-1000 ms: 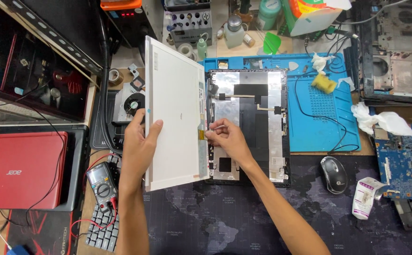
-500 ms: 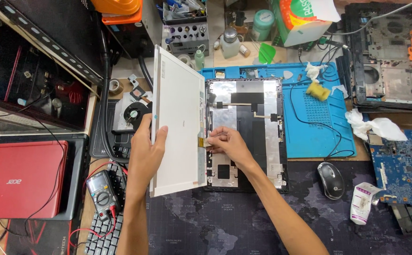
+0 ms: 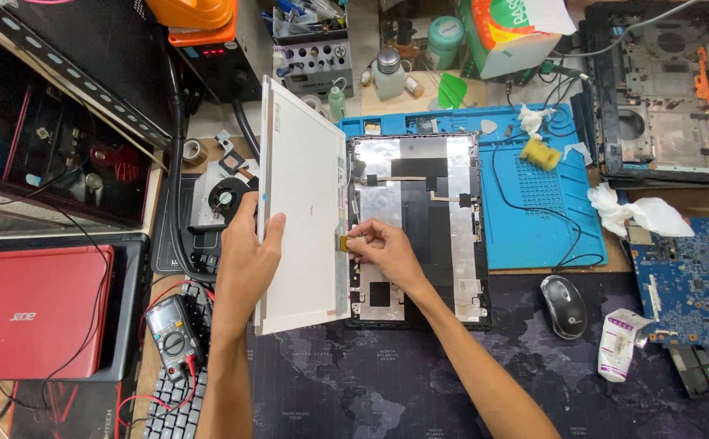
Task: Removing a laptop screen from its housing using a screwdriver and prying tools
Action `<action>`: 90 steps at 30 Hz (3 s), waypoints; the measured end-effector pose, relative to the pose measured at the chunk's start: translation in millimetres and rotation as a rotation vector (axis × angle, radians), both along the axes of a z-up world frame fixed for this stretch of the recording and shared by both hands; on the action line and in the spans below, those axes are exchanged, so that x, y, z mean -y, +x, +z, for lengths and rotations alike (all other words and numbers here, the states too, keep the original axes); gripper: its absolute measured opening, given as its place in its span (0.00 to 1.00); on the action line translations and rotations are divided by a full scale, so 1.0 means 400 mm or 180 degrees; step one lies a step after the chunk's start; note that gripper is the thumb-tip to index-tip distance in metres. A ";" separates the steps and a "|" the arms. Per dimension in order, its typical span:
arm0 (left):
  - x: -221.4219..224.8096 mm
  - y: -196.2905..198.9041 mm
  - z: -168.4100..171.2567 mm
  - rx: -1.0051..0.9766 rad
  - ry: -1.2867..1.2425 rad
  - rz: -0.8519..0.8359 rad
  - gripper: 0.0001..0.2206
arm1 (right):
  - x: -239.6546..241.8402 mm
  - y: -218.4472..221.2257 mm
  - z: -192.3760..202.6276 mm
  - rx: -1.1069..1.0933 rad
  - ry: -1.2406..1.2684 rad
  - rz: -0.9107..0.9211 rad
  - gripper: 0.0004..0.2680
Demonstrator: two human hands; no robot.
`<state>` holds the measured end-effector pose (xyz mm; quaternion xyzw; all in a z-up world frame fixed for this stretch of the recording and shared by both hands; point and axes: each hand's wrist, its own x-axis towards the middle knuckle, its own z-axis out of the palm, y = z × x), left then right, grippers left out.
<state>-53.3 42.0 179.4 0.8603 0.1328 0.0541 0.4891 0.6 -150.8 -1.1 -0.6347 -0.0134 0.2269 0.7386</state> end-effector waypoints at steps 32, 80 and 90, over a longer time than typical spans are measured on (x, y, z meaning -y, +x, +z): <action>0.144 -0.120 -0.047 0.0601 -0.0903 0.0721 0.09 | 0.184 -0.304 0.219 0.1668 -0.1739 0.0412 0.41; 0.618 0.082 -0.473 0.1093 0.2082 -0.1919 0.21 | 0.901 0.072 0.146 0.0906 0.0988 -0.3100 0.14; 0.621 0.087 -0.463 0.1093 0.2018 -0.1896 0.20 | 0.909 0.246 0.139 0.0845 0.1299 -0.3056 0.11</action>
